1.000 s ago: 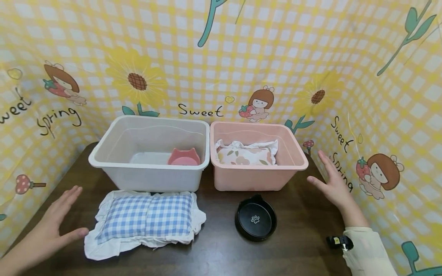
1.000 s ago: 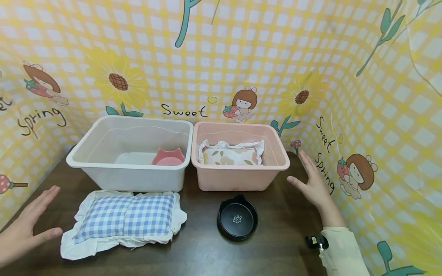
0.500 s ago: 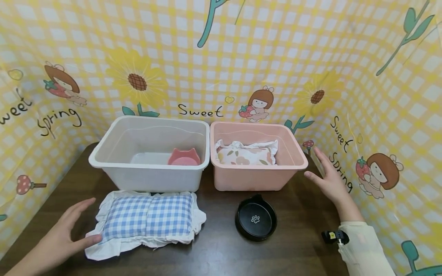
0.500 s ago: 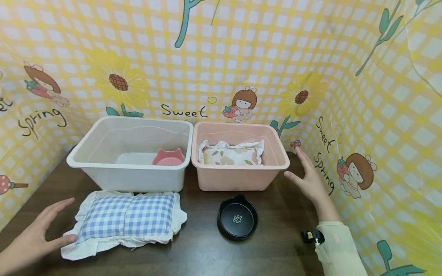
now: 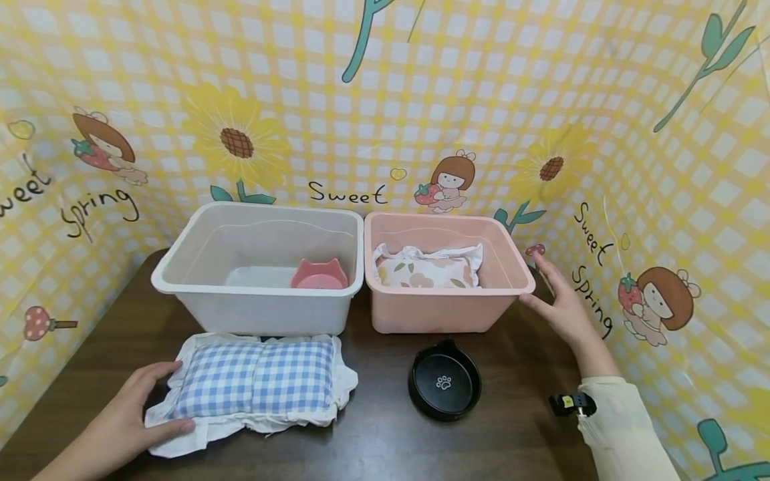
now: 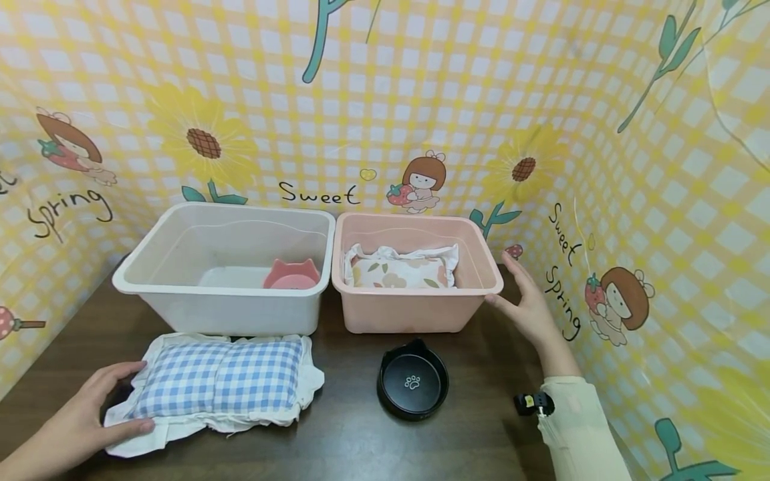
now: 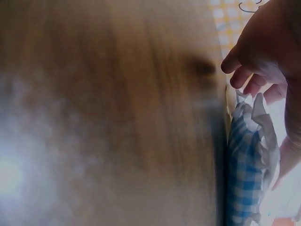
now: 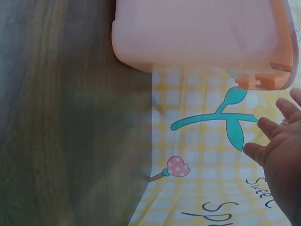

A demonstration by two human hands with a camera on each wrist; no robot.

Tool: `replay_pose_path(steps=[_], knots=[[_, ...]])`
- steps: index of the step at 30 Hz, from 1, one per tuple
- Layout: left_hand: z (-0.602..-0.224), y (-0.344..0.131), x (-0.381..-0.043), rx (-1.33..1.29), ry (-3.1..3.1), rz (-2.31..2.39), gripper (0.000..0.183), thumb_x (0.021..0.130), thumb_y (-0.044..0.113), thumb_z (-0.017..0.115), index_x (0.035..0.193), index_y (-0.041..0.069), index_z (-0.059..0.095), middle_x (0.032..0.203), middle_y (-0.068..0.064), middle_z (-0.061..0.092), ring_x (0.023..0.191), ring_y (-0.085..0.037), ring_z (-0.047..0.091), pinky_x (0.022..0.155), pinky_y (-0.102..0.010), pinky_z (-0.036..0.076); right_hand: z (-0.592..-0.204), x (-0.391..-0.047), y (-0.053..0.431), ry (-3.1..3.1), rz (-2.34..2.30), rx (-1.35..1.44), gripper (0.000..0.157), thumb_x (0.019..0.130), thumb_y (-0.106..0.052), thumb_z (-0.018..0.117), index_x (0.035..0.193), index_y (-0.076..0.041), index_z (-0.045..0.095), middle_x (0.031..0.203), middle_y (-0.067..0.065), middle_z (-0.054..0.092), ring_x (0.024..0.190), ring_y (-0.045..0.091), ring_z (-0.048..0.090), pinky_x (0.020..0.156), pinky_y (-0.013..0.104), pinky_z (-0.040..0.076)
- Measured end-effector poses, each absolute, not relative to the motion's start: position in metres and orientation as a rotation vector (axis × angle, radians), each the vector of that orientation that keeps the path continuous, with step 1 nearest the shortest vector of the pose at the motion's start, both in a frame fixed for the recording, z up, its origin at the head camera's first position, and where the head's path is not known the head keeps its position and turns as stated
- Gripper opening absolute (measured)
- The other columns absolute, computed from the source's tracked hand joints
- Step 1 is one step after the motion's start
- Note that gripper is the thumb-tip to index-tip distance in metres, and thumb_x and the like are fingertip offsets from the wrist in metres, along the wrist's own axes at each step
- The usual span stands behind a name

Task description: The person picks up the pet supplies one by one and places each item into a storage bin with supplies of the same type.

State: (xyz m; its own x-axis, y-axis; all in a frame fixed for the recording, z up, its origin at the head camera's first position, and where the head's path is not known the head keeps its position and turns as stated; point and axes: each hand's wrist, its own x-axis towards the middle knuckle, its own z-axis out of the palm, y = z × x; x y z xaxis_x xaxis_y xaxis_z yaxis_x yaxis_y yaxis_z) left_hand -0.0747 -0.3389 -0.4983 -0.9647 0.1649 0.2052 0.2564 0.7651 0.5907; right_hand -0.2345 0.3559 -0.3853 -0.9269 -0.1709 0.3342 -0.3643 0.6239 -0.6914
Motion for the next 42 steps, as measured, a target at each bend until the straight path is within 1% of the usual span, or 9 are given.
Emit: replay_pose_path(steps=[5,9,12,16,21,24,28,36,42], knots=[[-0.500,-0.335,-0.077,-0.350,-2.791,-0.934,0.088,0.069,0.037,0.086,0.139,0.009,0.041,0.135,-0.016,0.042,0.125,0.014,0.021,0.090,0.007,0.006,-0.371,-0.231,0.340,-2.606,1.216,0.462,0.079,0.085,-0.010,0.072,0.152,-0.017,0.030,0.156,0.015,0.027,0.146,0.033,0.018,0.111,0.065,0.017],[-0.499,-0.331,-0.078,-0.335,-2.804,-0.904,0.084,0.069,0.041,0.085,0.135,0.007,0.045,0.132,-0.016,0.045,0.125,-0.017,0.037,0.090,0.007,0.006,-0.378,-0.240,0.342,-2.601,1.215,0.458,0.077,0.085,-0.010,0.073,0.150,-0.015,0.033,0.157,0.009,0.029,0.146,0.025,0.020,0.114,0.056,0.017],[-0.497,-0.329,-0.078,-0.305,-2.833,-0.887,0.083,0.070,0.044,0.083,0.133,0.005,0.046,0.130,-0.017,0.047,0.117,-0.037,0.044,0.088,0.006,0.006,-0.388,-0.249,0.348,-2.601,1.216,0.455,0.077,0.085,-0.011,0.074,0.150,-0.018,0.034,0.157,0.004,0.030,0.144,0.020,0.025,0.114,0.038,0.022],[-0.494,-0.327,-0.079,-0.251,-2.879,-0.862,0.080,0.071,0.048,0.081,0.130,0.004,0.050,0.128,-0.017,0.051,0.116,-0.041,0.048,0.094,-0.007,0.025,-0.397,-0.255,0.353,-2.610,1.216,0.454,0.077,0.084,-0.014,0.075,0.150,-0.022,0.035,0.156,0.002,0.032,0.142,0.019,0.030,0.106,0.020,0.026],[-0.493,-0.326,-0.081,-0.177,-2.898,-0.822,0.077,0.069,0.052,0.081,0.125,0.006,0.056,0.121,-0.015,0.058,0.110,-0.033,0.056,0.080,-0.022,0.041,-0.399,-0.256,0.354,-2.619,1.227,0.452,0.076,0.085,-0.018,0.074,0.149,-0.025,0.035,0.156,0.000,0.033,0.141,0.020,0.031,0.110,0.031,0.026],[-0.492,-0.325,-0.083,-0.130,-2.880,-0.829,0.073,0.067,0.053,0.082,0.119,0.007,0.060,0.112,-0.011,0.064,0.098,-0.011,0.060,0.071,-0.011,0.041,-0.399,-0.257,0.353,-2.632,1.231,0.434,0.076,0.085,-0.019,0.074,0.150,-0.026,0.034,0.156,0.000,0.033,0.141,0.021,0.031,0.111,0.041,0.025],[-0.492,-0.323,-0.085,-0.089,-2.846,-0.854,0.064,0.067,0.050,0.083,0.112,0.009,0.064,0.102,-0.006,0.068,0.085,0.010,0.053,0.067,-0.009,0.043,-0.398,-0.256,0.352,-2.649,1.249,0.409,0.078,0.086,-0.019,0.074,0.151,-0.027,0.032,0.157,-0.001,0.031,0.143,0.023,0.028,0.112,0.046,0.023],[-0.487,-0.316,-0.086,-0.016,-2.808,-0.846,0.045,0.071,0.048,0.082,0.099,0.014,0.069,0.096,-0.003,0.072,0.080,0.014,0.052,0.063,-0.010,0.043,-0.382,-0.241,0.340,-2.636,1.303,0.408,0.077,0.088,-0.014,0.071,0.152,-0.013,0.029,0.157,0.014,0.025,0.144,0.037,0.022,0.112,0.058,0.019],[-0.486,-0.313,-0.085,0.032,-2.779,-0.863,0.029,0.072,0.042,0.083,0.089,0.022,0.071,0.090,-0.001,0.073,0.077,0.016,0.051,0.061,-0.007,0.040,-0.377,-0.237,0.333,-2.656,1.299,0.385,0.073,0.090,-0.016,0.069,0.151,-0.008,0.029,0.158,0.013,0.024,0.144,0.036,0.022,0.111,0.055,0.024]])
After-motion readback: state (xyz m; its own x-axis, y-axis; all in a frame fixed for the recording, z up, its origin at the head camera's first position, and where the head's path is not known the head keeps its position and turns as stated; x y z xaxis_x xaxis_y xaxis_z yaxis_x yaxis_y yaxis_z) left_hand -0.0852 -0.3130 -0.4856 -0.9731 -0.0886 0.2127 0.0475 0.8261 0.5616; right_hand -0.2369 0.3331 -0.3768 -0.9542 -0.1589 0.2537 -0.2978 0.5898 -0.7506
